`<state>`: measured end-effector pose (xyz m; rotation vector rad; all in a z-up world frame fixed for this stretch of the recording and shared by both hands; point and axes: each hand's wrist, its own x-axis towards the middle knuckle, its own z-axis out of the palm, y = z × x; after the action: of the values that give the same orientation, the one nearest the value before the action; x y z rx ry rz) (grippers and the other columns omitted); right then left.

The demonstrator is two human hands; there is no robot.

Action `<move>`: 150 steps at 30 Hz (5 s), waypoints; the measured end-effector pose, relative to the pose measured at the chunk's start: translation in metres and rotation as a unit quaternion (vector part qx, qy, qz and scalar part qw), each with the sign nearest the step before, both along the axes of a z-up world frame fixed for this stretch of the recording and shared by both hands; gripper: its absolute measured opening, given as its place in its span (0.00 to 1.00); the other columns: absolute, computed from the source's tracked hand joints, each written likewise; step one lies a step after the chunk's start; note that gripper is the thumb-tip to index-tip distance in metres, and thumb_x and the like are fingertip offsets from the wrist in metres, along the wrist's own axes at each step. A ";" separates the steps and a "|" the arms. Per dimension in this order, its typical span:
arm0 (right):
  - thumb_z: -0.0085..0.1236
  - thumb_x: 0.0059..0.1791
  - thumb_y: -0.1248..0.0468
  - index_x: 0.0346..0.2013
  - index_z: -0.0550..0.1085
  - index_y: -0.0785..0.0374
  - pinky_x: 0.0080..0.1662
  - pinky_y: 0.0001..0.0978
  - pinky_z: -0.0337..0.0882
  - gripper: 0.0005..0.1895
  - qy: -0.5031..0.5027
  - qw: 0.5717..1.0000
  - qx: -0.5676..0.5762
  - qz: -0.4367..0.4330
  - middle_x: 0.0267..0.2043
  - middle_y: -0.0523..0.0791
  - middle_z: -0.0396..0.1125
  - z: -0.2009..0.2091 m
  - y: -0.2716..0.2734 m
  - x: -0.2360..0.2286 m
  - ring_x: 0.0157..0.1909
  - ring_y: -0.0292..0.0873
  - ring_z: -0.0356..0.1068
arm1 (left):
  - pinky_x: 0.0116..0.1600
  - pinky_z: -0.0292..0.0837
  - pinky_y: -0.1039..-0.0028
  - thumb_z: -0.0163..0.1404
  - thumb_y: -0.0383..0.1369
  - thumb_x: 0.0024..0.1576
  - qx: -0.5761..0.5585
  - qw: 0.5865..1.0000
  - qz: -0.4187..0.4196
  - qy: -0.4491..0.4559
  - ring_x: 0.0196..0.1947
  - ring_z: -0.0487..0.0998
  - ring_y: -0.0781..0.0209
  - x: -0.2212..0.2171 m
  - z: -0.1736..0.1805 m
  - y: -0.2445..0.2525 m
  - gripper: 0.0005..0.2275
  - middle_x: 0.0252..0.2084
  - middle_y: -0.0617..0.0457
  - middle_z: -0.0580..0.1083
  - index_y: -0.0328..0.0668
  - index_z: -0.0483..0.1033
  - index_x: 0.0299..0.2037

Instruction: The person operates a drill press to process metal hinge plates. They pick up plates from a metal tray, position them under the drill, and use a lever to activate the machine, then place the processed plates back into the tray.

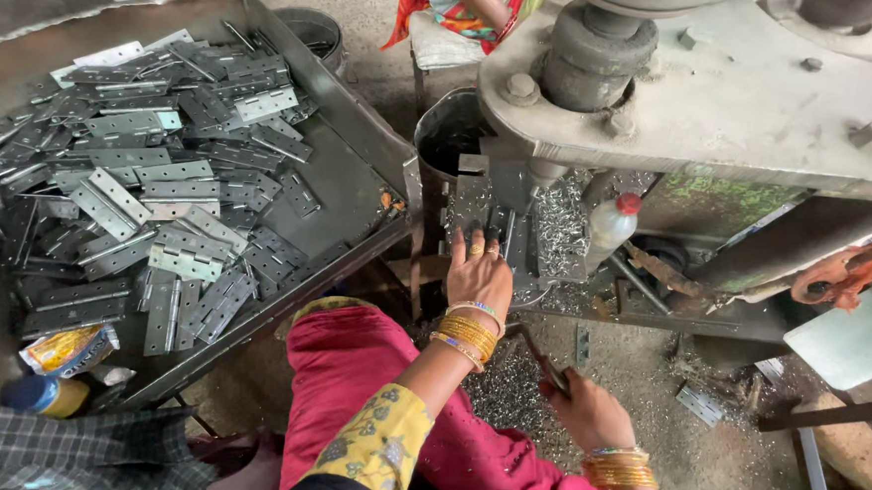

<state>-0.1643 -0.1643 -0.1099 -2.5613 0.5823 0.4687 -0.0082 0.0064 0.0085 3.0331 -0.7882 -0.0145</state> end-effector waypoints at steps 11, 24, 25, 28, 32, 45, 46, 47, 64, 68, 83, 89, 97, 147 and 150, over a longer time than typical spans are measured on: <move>0.54 0.50 0.53 0.45 0.76 0.57 0.40 0.49 0.75 0.14 -0.055 0.995 0.087 0.011 0.33 0.52 0.78 -0.054 -0.010 -0.011 0.37 0.55 0.77 | 0.78 0.33 0.46 0.45 0.29 0.62 -0.011 1.000 0.016 0.013 0.76 0.55 0.50 0.004 0.007 0.000 0.13 0.68 0.49 0.67 0.40 0.82 0.50; 0.53 0.51 0.51 0.47 0.76 0.55 0.42 0.47 0.77 0.16 -0.008 0.995 0.095 -0.010 0.35 0.49 0.79 -0.040 -0.010 -0.008 0.36 0.53 0.81 | 0.78 0.32 0.47 0.54 0.29 0.57 0.010 0.998 0.028 0.051 0.75 0.55 0.50 0.022 0.024 -0.007 0.11 0.70 0.49 0.66 0.45 0.83 0.49; 0.53 0.52 0.50 0.48 0.76 0.55 0.42 0.46 0.77 0.16 -0.011 0.998 0.057 -0.002 0.36 0.49 0.78 -0.036 -0.016 0.003 0.37 0.53 0.80 | 0.77 0.31 0.47 0.57 0.30 0.54 0.023 0.998 0.030 0.055 0.75 0.54 0.50 0.029 0.032 -0.010 0.13 0.70 0.49 0.64 0.44 0.82 0.50; 0.55 0.50 0.50 0.49 0.76 0.55 0.42 0.48 0.76 0.18 -0.037 0.998 0.044 -0.012 0.36 0.50 0.78 -0.038 -0.015 -0.005 0.37 0.54 0.79 | 0.75 0.31 0.47 0.63 0.32 0.48 0.050 0.997 0.032 0.049 0.75 0.52 0.49 0.025 0.038 -0.014 0.20 0.70 0.47 0.63 0.42 0.80 0.53; 0.57 0.48 0.50 0.50 0.75 0.54 0.41 0.49 0.75 0.20 -0.140 0.985 0.098 -0.015 0.35 0.52 0.77 -0.049 0.012 -0.014 0.37 0.55 0.78 | 0.76 0.30 0.45 0.61 0.32 0.52 -0.011 0.999 0.042 0.022 0.76 0.52 0.48 0.023 0.039 -0.008 0.16 0.71 0.48 0.63 0.42 0.81 0.51; 0.60 0.46 0.48 0.46 0.78 0.57 0.41 0.47 0.73 0.20 -0.117 0.990 0.078 -0.030 0.32 0.55 0.76 -0.098 -0.008 -0.006 0.36 0.57 0.78 | 0.76 0.30 0.41 0.45 0.35 0.64 -0.019 0.997 0.071 0.030 0.76 0.51 0.50 0.066 0.024 -0.039 0.14 0.72 0.54 0.61 0.50 0.77 0.58; 0.60 0.47 0.49 0.48 0.78 0.56 0.42 0.48 0.73 0.19 -0.105 0.992 0.065 -0.034 0.33 0.55 0.76 -0.107 -0.002 -0.017 0.37 0.57 0.77 | 0.76 0.33 0.42 0.46 0.35 0.63 -0.023 0.997 0.066 0.012 0.75 0.53 0.51 0.058 0.015 -0.031 0.14 0.71 0.54 0.63 0.51 0.78 0.57; 0.59 0.48 0.51 0.49 0.77 0.56 0.42 0.48 0.74 0.19 -0.094 0.993 0.052 -0.038 0.34 0.55 0.76 -0.111 -0.002 -0.030 0.38 0.57 0.77 | 0.75 0.36 0.42 0.46 0.35 0.62 -0.026 0.998 0.062 -0.006 0.74 0.55 0.51 0.049 0.007 -0.021 0.15 0.71 0.55 0.65 0.51 0.78 0.57; 0.64 0.53 0.58 0.44 0.78 0.62 0.43 0.35 0.78 0.10 -0.335 0.936 -0.110 -0.010 0.34 0.50 0.77 0.086 0.006 0.001 0.36 0.44 0.80 | 0.66 0.67 0.56 0.48 0.27 0.60 -0.027 0.973 0.207 -0.095 0.58 0.76 0.47 0.117 -0.076 0.257 0.13 0.57 0.46 0.75 0.49 0.81 0.52; 0.65 0.53 0.59 0.41 0.79 0.61 0.43 0.35 0.78 0.09 -0.351 0.928 -0.124 -0.003 0.32 0.51 0.76 0.065 -0.006 0.008 0.37 0.44 0.80 | 0.59 0.72 0.58 0.49 0.27 0.58 -0.123 0.965 0.233 -0.003 0.59 0.74 0.41 0.142 -0.072 0.214 0.12 0.57 0.48 0.75 0.48 0.81 0.50; 0.65 0.51 0.65 0.43 0.77 0.66 0.36 0.35 0.76 0.09 -0.399 0.915 -0.011 -0.056 0.26 0.52 0.74 -0.034 -0.057 0.022 0.31 0.44 0.78 | 0.60 0.68 0.64 0.55 0.31 0.51 0.086 0.972 0.208 -0.072 0.56 0.75 0.53 0.201 -0.055 0.264 0.09 0.49 0.49 0.78 0.47 0.83 0.41; 0.66 0.47 0.64 0.42 0.79 0.60 0.44 0.34 0.77 0.10 -0.383 0.922 -0.055 -0.013 0.26 0.50 0.76 0.025 -0.021 0.021 0.32 0.43 0.80 | 0.53 0.73 0.59 0.52 0.29 0.59 -0.002 0.966 0.202 -0.164 0.45 0.81 0.49 0.188 -0.078 0.275 0.05 0.39 0.45 0.81 0.44 0.82 0.38; 0.65 0.43 0.61 0.46 0.78 0.52 0.46 0.35 0.79 0.16 -0.287 0.955 -0.072 0.006 0.36 0.44 0.79 0.041 -0.020 0.023 0.36 0.40 0.82 | 0.50 0.76 0.61 0.55 0.27 0.54 -0.341 0.870 0.339 -0.105 0.42 0.82 0.45 0.154 -0.075 0.285 0.11 0.43 0.41 0.81 0.40 0.83 0.46; 0.59 0.46 0.70 0.71 0.64 0.62 0.47 0.37 0.79 0.37 -0.322 0.897 0.301 0.034 0.44 0.53 0.79 -0.009 -0.045 0.015 0.42 0.43 0.80 | 0.38 0.74 0.71 0.58 0.37 0.59 -0.546 0.786 0.007 0.290 0.30 0.79 0.64 -0.088 -0.070 -0.026 0.12 0.32 0.48 0.80 0.36 0.82 0.46; 0.56 0.50 0.68 0.66 0.68 0.72 0.46 0.34 0.78 0.29 -0.363 0.842 0.397 0.046 0.45 0.54 0.77 -0.040 -0.063 0.009 0.42 0.43 0.78 | 0.39 0.74 0.77 0.62 0.41 0.54 -0.590 0.730 -0.007 0.344 0.31 0.78 0.71 -0.084 -0.058 -0.011 0.15 0.34 0.54 0.80 0.38 0.84 0.45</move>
<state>-0.1551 -0.2270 -0.1498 -1.7454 -0.0382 -0.2279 -0.0919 -0.0044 -0.0493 1.5862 -0.4350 -0.4250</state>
